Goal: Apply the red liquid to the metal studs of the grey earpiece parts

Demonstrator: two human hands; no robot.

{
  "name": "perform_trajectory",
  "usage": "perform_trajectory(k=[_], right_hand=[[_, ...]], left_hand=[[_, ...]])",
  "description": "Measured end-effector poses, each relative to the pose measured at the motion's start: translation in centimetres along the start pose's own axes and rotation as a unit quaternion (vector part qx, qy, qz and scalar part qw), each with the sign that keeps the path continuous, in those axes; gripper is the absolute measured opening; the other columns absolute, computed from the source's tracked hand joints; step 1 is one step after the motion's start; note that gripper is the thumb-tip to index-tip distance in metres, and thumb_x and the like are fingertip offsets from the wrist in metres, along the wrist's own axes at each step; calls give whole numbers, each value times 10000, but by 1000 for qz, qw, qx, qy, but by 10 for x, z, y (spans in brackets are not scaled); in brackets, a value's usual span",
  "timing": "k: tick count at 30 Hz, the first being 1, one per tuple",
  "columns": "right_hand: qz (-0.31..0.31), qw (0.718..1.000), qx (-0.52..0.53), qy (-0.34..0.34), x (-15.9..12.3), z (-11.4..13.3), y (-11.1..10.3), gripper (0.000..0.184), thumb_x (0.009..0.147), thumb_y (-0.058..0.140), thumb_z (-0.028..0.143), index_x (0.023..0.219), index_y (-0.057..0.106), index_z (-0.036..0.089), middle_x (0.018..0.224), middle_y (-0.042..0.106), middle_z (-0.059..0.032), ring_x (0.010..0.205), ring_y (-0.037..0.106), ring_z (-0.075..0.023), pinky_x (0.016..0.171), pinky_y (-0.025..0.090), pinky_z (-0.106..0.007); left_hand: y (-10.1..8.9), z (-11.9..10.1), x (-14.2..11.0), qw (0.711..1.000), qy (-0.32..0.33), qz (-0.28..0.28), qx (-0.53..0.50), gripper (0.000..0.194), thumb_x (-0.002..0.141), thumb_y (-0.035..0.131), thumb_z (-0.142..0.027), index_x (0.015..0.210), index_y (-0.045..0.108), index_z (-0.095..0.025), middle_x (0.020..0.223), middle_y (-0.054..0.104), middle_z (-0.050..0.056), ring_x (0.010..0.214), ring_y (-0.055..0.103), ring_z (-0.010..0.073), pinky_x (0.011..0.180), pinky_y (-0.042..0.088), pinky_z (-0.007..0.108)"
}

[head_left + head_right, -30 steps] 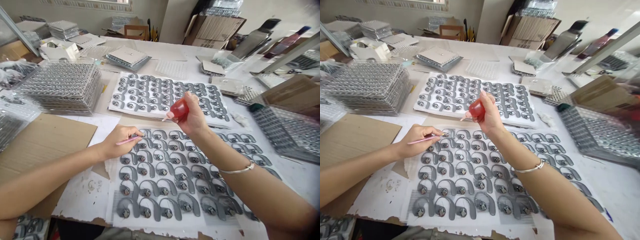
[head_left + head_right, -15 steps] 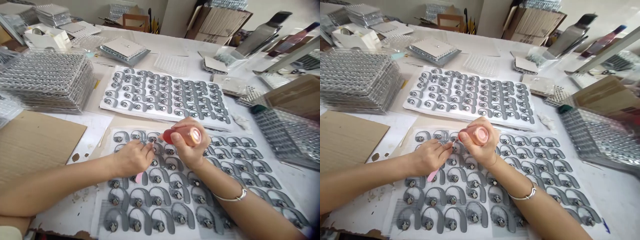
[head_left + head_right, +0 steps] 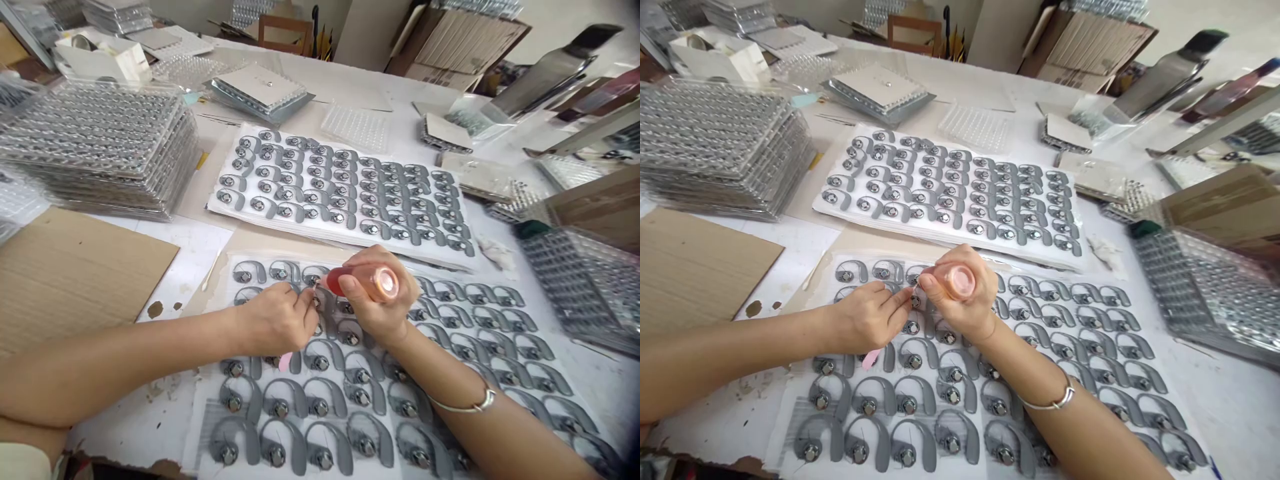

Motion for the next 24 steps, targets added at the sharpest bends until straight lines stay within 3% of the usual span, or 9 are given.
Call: perform_trajectory(k=[24], right_hand=[[-21, 1000, -4, -9, -3, 0, -2, 138, 823, 706, 247, 865, 594, 179, 704, 606, -10, 605, 547, -144, 538, 461, -285]], left_hand=[[0, 1, 0, 1000, -6, 1, -6, 145, 848, 502, -80, 821, 642, -60, 883, 723, 214, 568, 631, 192, 494, 465, 308]])
Point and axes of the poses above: each hand's wrist, its own x-axis towards the middle knuckle, its own y-axis out of the palm, z = x × y, the point moved 10 cm from there along x, towards the middle knuckle
